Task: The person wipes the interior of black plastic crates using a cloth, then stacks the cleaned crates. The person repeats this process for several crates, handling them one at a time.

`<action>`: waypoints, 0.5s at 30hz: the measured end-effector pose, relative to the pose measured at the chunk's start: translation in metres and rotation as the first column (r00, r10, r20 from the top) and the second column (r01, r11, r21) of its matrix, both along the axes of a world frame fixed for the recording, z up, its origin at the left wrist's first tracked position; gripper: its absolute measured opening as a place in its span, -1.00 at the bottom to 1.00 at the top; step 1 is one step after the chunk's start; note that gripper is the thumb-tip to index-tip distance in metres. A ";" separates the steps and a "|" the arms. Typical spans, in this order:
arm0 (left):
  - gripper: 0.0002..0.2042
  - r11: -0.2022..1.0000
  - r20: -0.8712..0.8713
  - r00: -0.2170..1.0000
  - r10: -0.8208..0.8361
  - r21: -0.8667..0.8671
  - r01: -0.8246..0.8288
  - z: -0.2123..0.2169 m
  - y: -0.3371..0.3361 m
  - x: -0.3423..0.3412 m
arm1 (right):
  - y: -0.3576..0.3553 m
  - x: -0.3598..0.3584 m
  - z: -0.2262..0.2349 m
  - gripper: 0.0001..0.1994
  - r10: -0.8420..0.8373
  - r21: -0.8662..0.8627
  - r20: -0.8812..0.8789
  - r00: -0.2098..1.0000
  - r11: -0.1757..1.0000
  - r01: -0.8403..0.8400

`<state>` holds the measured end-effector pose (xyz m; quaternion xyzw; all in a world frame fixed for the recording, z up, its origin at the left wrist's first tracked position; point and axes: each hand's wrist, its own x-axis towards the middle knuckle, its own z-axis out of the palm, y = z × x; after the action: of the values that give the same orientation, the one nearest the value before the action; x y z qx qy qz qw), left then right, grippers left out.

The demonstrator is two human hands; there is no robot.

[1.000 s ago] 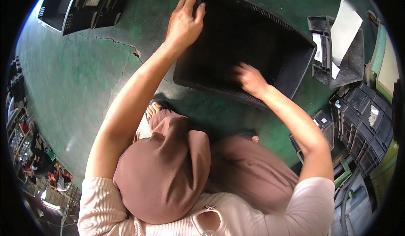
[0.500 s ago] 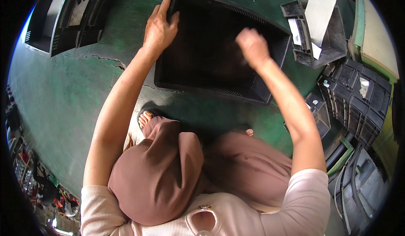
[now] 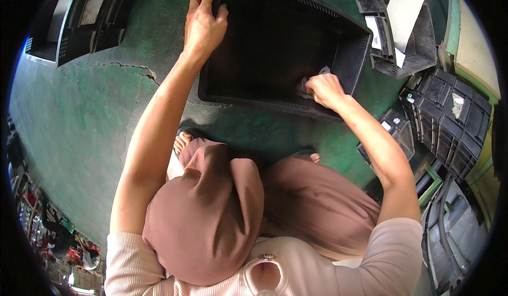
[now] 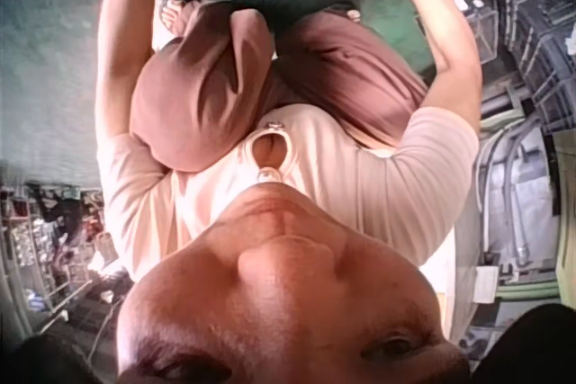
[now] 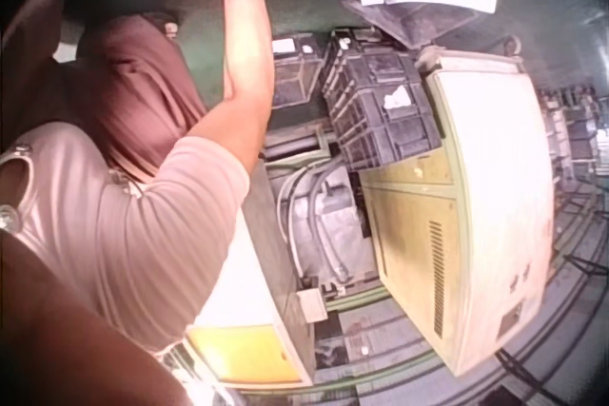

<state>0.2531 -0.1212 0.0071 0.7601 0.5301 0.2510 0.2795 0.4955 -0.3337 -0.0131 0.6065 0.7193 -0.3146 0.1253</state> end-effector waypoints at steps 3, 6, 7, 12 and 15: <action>-0.42 0.989 0.058 0.998 0.033 -0.148 -0.024 0.012 -0.003 0.003 | 0.015 -0.040 -0.010 -0.85 -0.233 -0.022 -0.123 0.965 0.973 0.232; -0.43 0.995 0.023 1.000 -0.012 -0.099 0.014 0.004 -0.001 0.005 | 0.063 -0.106 -0.035 -0.83 -0.266 -0.101 -0.186 0.946 0.963 0.251; -0.43 0.998 0.023 1.000 -0.010 -0.058 0.012 -0.004 0.001 0.000 | 0.097 -0.136 -0.005 -0.77 -0.202 -0.202 -0.068 0.977 0.962 0.185; -0.51 0.988 0.223 0.973 -0.058 0.150 0.025 0.055 0.035 -0.021 | 0.124 -0.167 -0.003 -0.65 -0.357 0.274 -0.471 0.806 0.810 0.519; -0.29 0.973 0.218 0.956 -0.197 0.167 0.162 0.156 0.028 -0.025 | 0.135 -0.167 0.055 -0.71 -0.353 -0.020 -0.883 0.310 0.688 0.725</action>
<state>0.2283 -0.0930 0.1632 0.7890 0.4024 0.3504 0.3045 0.3288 -0.1987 0.0423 0.5977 0.4782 -0.4387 -0.4708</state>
